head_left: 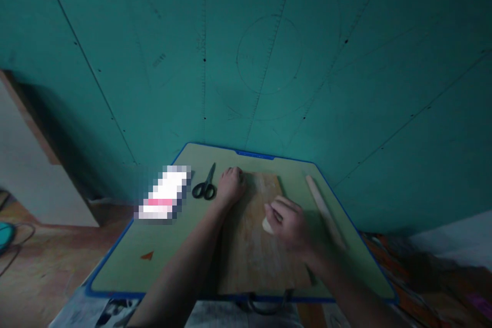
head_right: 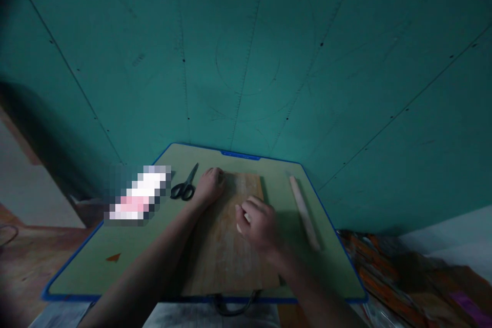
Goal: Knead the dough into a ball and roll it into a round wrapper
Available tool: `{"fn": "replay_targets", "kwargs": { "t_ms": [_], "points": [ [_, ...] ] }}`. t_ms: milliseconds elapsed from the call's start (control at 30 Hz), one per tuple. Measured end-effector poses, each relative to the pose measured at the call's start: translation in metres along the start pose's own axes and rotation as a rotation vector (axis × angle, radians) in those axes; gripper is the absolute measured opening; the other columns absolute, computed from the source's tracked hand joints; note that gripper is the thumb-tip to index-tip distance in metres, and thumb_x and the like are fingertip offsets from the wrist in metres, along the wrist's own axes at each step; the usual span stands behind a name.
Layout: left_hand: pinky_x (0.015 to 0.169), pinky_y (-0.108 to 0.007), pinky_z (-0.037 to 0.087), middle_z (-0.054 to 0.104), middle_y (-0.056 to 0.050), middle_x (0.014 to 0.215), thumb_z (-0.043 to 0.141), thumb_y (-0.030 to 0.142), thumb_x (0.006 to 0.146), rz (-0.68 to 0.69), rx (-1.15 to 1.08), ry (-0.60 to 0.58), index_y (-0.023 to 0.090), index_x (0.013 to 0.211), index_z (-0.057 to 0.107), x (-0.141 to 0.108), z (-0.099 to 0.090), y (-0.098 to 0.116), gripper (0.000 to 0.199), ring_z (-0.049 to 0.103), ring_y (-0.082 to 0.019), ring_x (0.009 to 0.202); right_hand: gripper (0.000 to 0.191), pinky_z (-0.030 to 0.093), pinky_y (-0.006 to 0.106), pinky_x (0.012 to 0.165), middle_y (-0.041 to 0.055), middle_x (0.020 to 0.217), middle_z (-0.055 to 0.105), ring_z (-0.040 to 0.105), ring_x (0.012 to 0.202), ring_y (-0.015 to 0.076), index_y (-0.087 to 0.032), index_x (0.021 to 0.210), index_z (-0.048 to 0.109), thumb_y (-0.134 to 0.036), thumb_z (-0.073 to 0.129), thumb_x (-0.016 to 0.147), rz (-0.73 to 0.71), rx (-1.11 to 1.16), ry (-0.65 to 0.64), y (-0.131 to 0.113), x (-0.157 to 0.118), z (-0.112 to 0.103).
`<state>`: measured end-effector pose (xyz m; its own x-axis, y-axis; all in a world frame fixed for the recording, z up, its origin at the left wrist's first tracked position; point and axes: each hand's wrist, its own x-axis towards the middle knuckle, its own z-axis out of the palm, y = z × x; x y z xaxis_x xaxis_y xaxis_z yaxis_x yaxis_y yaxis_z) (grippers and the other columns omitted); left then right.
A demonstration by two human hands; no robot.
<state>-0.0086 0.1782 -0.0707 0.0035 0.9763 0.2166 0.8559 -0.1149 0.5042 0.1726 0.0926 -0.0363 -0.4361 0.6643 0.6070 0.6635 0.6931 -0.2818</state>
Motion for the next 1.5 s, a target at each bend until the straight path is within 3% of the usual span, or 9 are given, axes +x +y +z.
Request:
{"fn": "replay_targets", "kwargs": {
  "t_ms": [267, 433, 500, 633, 767, 1133, 1267, 1367, 1500],
  "points": [
    [0.097, -0.034, 0.043, 0.067, -0.012, 0.111, 0.052, 0.021, 0.092, -0.004, 0.023, 0.001, 0.017, 0.106, 0.060, -0.002, -0.003, 0.003, 0.017, 0.059, -0.025, 0.112, 0.025, 0.044, 0.031, 0.069, 0.0027, 0.072, 0.061, 0.057, 0.072, 0.0182, -0.022, 0.072, 0.057, -0.023, 0.046, 0.095, -0.088, -0.057, -0.119, 0.003, -0.009, 0.004],
    [0.098, -0.036, 0.042, 0.067, -0.014, 0.112, 0.051, 0.024, 0.093, -0.005, 0.029, 0.003, 0.016, 0.106, 0.061, 0.000, 0.003, 0.001, 0.018, 0.058, -0.026, 0.114, 0.018, 0.048, 0.040, 0.095, 0.0107, 0.112, 0.069, 0.060, 0.112, 0.0253, -0.020, 0.102, 0.064, -0.023, 0.052, 0.089, -0.136, -0.040, -0.176, 0.010, -0.041, -0.009],
    [0.097, -0.036, 0.042, 0.067, -0.013, 0.112, 0.050, 0.024, 0.094, -0.004, 0.029, 0.002, 0.016, 0.106, 0.061, 0.000, 0.003, 0.000, 0.019, 0.058, -0.026, 0.114, 0.019, 0.050, 0.038, 0.092, 0.0104, 0.111, 0.070, 0.062, 0.108, 0.0240, -0.021, 0.104, 0.064, -0.020, 0.052, 0.089, -0.107, -0.033, -0.176, 0.016, -0.041, -0.006],
    [0.097, -0.035, 0.042, 0.067, -0.013, 0.112, 0.052, 0.023, 0.092, -0.003, 0.029, 0.008, 0.017, 0.107, 0.062, 0.000, 0.003, 0.000, 0.019, 0.058, -0.025, 0.114, 0.013, 0.050, 0.031, 0.071, 0.0055, 0.081, 0.067, 0.063, 0.078, 0.0197, -0.022, 0.079, 0.062, -0.021, 0.051, 0.087, -0.013, 0.072, -0.158, 0.021, -0.023, 0.007],
    [0.096, -0.035, 0.043, 0.068, -0.012, 0.110, 0.052, 0.023, 0.092, -0.004, 0.033, 0.009, 0.017, 0.106, 0.062, 0.000, 0.001, 0.001, 0.018, 0.059, -0.025, 0.113, 0.032, 0.039, 0.025, 0.053, -0.0018, 0.055, 0.054, 0.051, 0.054, 0.0135, -0.023, 0.059, 0.052, -0.036, 0.051, 0.089, 0.283, 0.286, -0.064, 0.015, -0.004, 0.015],
    [0.096, -0.035, 0.042, 0.067, -0.012, 0.113, 0.052, 0.023, 0.092, -0.005, 0.037, -0.009, 0.018, 0.107, 0.062, -0.001, -0.002, 0.001, 0.019, 0.057, -0.025, 0.115, 0.043, 0.029, 0.025, 0.034, -0.0027, 0.032, 0.039, 0.038, 0.030, 0.0117, -0.026, 0.040, 0.040, -0.052, 0.057, 0.070, 0.881, 1.148, 0.125, 0.024, 0.038, 0.043],
    [0.096, -0.035, 0.042, 0.066, -0.012, 0.114, 0.052, 0.022, 0.091, -0.005, 0.038, -0.003, 0.018, 0.106, 0.061, -0.001, -0.001, 0.001, 0.018, 0.057, -0.025, 0.115, 0.038, 0.034, 0.025, 0.033, -0.0049, 0.034, 0.039, 0.041, 0.030, 0.0126, -0.027, 0.046, 0.039, -0.053, 0.057, 0.066, 0.944, 1.203, 0.128, 0.030, 0.041, 0.049],
    [0.096, -0.035, 0.042, 0.067, -0.012, 0.113, 0.051, 0.022, 0.092, -0.005, 0.041, -0.004, 0.018, 0.106, 0.062, -0.001, -0.001, 0.001, 0.018, 0.057, -0.025, 0.114, 0.033, 0.044, 0.025, 0.042, -0.0027, 0.045, 0.055, 0.056, 0.043, 0.0146, -0.024, 0.056, 0.050, -0.051, 0.066, 0.063, 0.967, 1.201, 0.160, 0.032, 0.036, 0.043],
    [0.095, -0.036, 0.043, 0.067, -0.012, 0.111, 0.051, 0.023, 0.092, -0.005, 0.045, -0.014, 0.018, 0.105, 0.062, -0.001, -0.002, 0.002, 0.018, 0.058, -0.025, 0.114, 0.027, 0.052, 0.026, 0.060, 0.0011, 0.073, 0.072, 0.070, 0.070, 0.0178, -0.023, 0.073, 0.060, -0.044, 0.075, 0.064, 0.826, 1.036, 0.256, 0.039, 0.029, 0.025]
  ]
}}
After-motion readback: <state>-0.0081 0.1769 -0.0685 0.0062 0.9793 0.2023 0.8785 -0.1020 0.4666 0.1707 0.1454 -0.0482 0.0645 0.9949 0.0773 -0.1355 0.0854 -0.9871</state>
